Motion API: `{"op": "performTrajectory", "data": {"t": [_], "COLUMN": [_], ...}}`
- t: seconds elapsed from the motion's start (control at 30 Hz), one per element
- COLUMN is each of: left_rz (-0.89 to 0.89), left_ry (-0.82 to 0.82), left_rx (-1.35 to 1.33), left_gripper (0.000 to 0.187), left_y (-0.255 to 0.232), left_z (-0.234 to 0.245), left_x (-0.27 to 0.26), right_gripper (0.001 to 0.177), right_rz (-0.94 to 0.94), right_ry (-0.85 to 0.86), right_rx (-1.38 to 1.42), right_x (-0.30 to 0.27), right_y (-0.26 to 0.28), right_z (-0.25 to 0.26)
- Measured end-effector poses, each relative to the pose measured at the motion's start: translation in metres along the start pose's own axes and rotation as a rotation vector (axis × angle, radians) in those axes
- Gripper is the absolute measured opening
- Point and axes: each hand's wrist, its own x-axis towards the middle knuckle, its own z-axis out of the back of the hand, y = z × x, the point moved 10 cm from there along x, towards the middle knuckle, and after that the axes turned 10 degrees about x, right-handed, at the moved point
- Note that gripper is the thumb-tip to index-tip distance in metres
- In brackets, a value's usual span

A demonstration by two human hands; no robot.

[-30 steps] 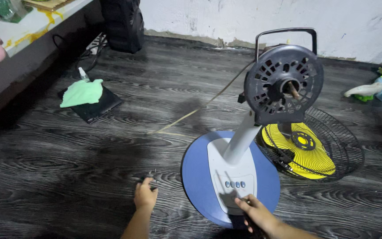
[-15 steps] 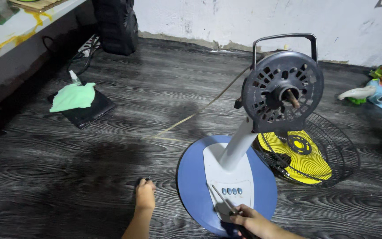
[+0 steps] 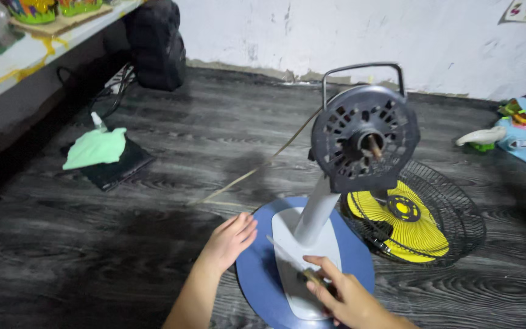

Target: The person is assembling a standing fan. They use a screwdriver to tighten screws on the fan motor and attach the rear fan cage.

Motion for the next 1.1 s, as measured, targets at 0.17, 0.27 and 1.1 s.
{"op": "performTrajectory", "data": {"t": [0.17, 0.27, 1.1], "left_rz": [-0.107, -0.160, -0.474], "left_ry": [0.253, 0.365, 0.487], "left_rx": [0.025, 0.043, 0.121], "left_gripper": [0.021, 0.015, 0.011], "left_y": [-0.061, -0.084, -0.183], "left_z": [-0.120, -0.158, -0.269], "left_x": [-0.033, -0.049, -0.119], "right_gripper": [0.046, 0.049, 0.044], "right_rz": [0.438, 0.311, 0.290], "right_ry": [-0.157, -0.190, -0.283], "right_rx": [-0.089, -0.101, 0.037], "right_x": [-0.021, -0.031, -0.104], "right_y": [0.080, 0.092, 0.165], "right_z": [0.031, 0.046, 0.085]}}
